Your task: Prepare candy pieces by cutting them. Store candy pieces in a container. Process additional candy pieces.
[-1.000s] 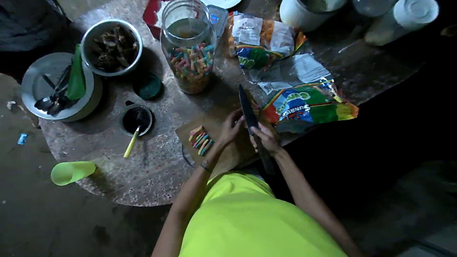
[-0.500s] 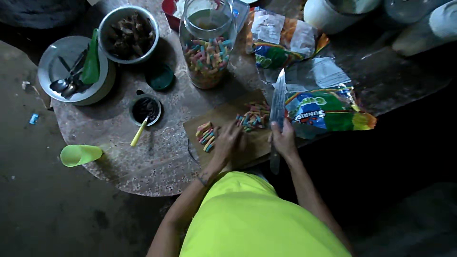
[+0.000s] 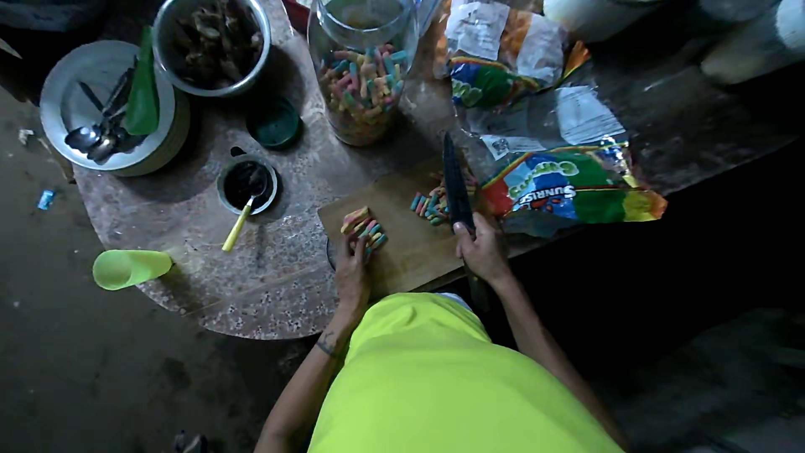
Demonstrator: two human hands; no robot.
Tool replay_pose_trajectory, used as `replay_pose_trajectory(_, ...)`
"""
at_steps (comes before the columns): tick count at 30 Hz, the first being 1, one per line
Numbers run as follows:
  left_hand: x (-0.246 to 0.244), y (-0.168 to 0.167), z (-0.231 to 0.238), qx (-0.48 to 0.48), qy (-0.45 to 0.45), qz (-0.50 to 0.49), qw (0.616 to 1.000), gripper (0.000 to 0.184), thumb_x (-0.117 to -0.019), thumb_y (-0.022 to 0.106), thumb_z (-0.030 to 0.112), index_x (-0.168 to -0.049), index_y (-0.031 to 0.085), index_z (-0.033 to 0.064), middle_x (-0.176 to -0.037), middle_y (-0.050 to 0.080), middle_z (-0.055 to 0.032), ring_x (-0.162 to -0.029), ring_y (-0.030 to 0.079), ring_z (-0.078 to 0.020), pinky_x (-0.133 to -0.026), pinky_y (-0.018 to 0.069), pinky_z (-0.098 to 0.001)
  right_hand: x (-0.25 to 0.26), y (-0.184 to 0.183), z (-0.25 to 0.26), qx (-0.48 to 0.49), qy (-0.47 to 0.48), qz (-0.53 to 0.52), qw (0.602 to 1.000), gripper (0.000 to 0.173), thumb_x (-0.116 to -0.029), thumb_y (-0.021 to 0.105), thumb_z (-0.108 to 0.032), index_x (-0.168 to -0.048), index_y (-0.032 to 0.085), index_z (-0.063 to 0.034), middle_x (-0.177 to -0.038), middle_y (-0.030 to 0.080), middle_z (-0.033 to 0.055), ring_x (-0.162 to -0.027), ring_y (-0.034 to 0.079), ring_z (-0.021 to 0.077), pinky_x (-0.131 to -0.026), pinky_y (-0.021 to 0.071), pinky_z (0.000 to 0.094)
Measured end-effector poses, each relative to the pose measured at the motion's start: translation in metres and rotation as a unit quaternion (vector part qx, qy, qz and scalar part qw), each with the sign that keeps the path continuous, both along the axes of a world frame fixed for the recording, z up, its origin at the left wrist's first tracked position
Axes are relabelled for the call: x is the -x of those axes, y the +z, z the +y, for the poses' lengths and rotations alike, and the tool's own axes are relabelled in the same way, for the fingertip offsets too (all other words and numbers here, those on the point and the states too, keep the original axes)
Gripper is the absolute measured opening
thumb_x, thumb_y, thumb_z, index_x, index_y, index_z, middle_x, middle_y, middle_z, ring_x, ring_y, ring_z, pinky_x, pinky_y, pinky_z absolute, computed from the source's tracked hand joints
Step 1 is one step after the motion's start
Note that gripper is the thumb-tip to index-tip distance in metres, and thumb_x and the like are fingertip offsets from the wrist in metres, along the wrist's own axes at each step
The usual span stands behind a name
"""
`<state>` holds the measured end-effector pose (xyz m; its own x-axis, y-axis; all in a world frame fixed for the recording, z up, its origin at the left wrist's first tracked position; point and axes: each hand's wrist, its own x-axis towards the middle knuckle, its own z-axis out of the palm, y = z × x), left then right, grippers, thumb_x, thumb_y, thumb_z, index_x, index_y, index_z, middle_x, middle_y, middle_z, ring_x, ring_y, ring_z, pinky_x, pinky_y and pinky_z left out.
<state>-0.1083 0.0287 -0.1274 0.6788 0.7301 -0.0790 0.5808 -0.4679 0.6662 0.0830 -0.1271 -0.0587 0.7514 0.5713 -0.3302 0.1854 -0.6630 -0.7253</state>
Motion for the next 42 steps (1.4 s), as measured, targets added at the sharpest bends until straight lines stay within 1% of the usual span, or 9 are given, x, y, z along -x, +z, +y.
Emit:
replay_pose_trajectory(2, -0.004, 0.004, 0.001, 0.012, -0.033, 0.009, 0.999, 0.032, -0.0965, 0.063, 0.004, -0.127, 0.07, 0.0056, -0.136, 0.061, -0.0243, -0.119, 0.064, -0.0416, -0.1, 0.0525, -0.0533, 0.003, 0.0, -0.002, 0.021, 0.007, 0.004, 1.0, 0.034, -0.1093, 0.047, -0.019, -0.13, 0.056, 0.0069, -0.074, 0.062, 0.0142, -0.06, 0.063, 0.0227, -0.065, 0.0566, 0.0427)
replay_pose_trajectory(6, -0.026, -0.002, -0.004, -0.034, -0.094, -0.027, 0.995, 0.026, -0.0965, 0.066, 0.01, -0.121, 0.074, 0.0081, -0.124, 0.068, -0.0196, -0.103, 0.07, -0.036, -0.087, 0.0584, -0.0497, 0.01, -0.001, -0.007, 0.071, 0.038, 0.035, 0.996, 0.037, -0.1106, 0.045, -0.023, -0.132, 0.053, 0.0054, -0.082, 0.063, 0.0169, -0.068, 0.065, 0.026, -0.07, 0.0568, 0.0457)
replay_pose_trajectory(10, -0.045, 0.003, 0.0, 0.024, -0.134, -0.004, 0.991, 0.029, -0.0977, 0.067, 0.014, -0.127, 0.069, 0.0092, -0.133, 0.063, -0.0176, -0.109, 0.068, -0.0335, -0.091, 0.0575, -0.0481, 0.026, 0.011, 0.0, 0.205, 0.119, 0.006, 0.971, 0.046, -0.1123, 0.039, -0.027, -0.148, 0.046, 0.0014, -0.115, 0.068, 0.029, -0.107, 0.067, 0.0449, -0.095, 0.0503, 0.0617)
replay_pose_trajectory(14, -0.043, 0.004, 0.002, 0.083, -0.08, 0.032, 0.993, 0.049, -0.0899, 0.075, 0.013, -0.137, 0.062, 0.0107, -0.143, 0.053, -0.0215, -0.111, 0.066, -0.0353, -0.09, 0.058, -0.0485, 0.04, 0.01, 0.004, 0.288, 0.154, -0.076, 0.942, 0.044, -0.1124, 0.035, -0.028, -0.146, 0.052, -0.0039, -0.103, 0.072, 0.0269, -0.1, 0.07, 0.0476, -0.084, 0.0522, 0.0631)
replay_pose_trajectory(17, -0.037, 0.007, 0.003, 0.108, -0.06, -0.023, 0.992, 0.056, -0.0876, 0.079, 0.014, -0.138, 0.058, 0.0011, -0.136, 0.053, -0.0309, -0.108, 0.064, -0.0396, -0.09, 0.0559, -0.0491, 0.047, -0.003, 0.0, 0.261, 0.145, -0.128, 0.946, 0.041, -0.111, 0.039, -0.025, -0.14, 0.058, -0.0034, -0.092, 0.072, 0.0256, -0.088, 0.072, 0.0475, -0.074, 0.0531, 0.0615)
replay_pose_trajectory(19, -0.036, 0.006, 0.004, 0.111, -0.058, -0.044, 0.991, 0.056, -0.0863, 0.08, 0.012, -0.136, 0.058, -0.0016, -0.131, 0.054, -0.0307, -0.105, 0.064, -0.038, -0.09, 0.0553, -0.0471, 0.052, -0.01, 0.0, 0.242, 0.136, -0.15, 0.949, 0.04, -0.1102, 0.041, -0.024, -0.138, 0.06, -0.003, -0.088, 0.072, 0.0257, -0.084, 0.072, 0.0479, -0.071, 0.0536, 0.0613)
replay_pose_trajectory(27, -0.04, 0.011, 0.002, 0.112, -0.067, -0.064, 0.989, 0.056, -0.0847, 0.079, 0.005, -0.135, 0.058, -0.0054, -0.126, 0.055, -0.0302, -0.095, 0.066, -0.0312, -0.085, 0.0568, -0.0398, 0.055, -0.018, 0.002, 0.216, 0.137, -0.16, 0.953, 0.039, -0.1094, 0.042, -0.023, -0.137, 0.062, -0.0041, -0.086, 0.072, 0.0259, -0.082, 0.071, 0.0485, -0.069, 0.0528, 0.0605)
replay_pose_trajectory(36, -0.034, 0.018, 0.005, 0.124, -0.049, -0.021, 0.991, 0.061, -0.0836, 0.081, 0.009, -0.139, 0.057, -0.0014, -0.135, 0.054, -0.0301, -0.104, 0.066, -0.0345, -0.089, 0.0565, -0.0421, 0.048, -0.013, -0.003, 0.214, 0.129, -0.137, 0.959, 0.038, -0.1095, 0.042, -0.024, -0.134, 0.063, -0.0038, -0.087, 0.072, 0.0245, -0.083, 0.071, 0.0468, -0.071, 0.0526, 0.0606)
replay_pose_trajectory(42, -0.036, 0.012, 0.005, 0.132, -0.054, -0.061, 0.988, 0.051, -0.0842, 0.08, 0.005, -0.13, 0.062, -0.0064, -0.126, 0.058, -0.0301, -0.103, 0.066, -0.0334, -0.091, 0.0553, -0.0417, 0.05, -0.023, -0.003, 0.176, 0.126, -0.165, 0.962, 0.035, -0.1075, 0.045, -0.021, -0.126, 0.069, -0.0027, -0.082, 0.072, 0.024, -0.076, 0.072, 0.0464, -0.065, 0.0531, 0.0598)
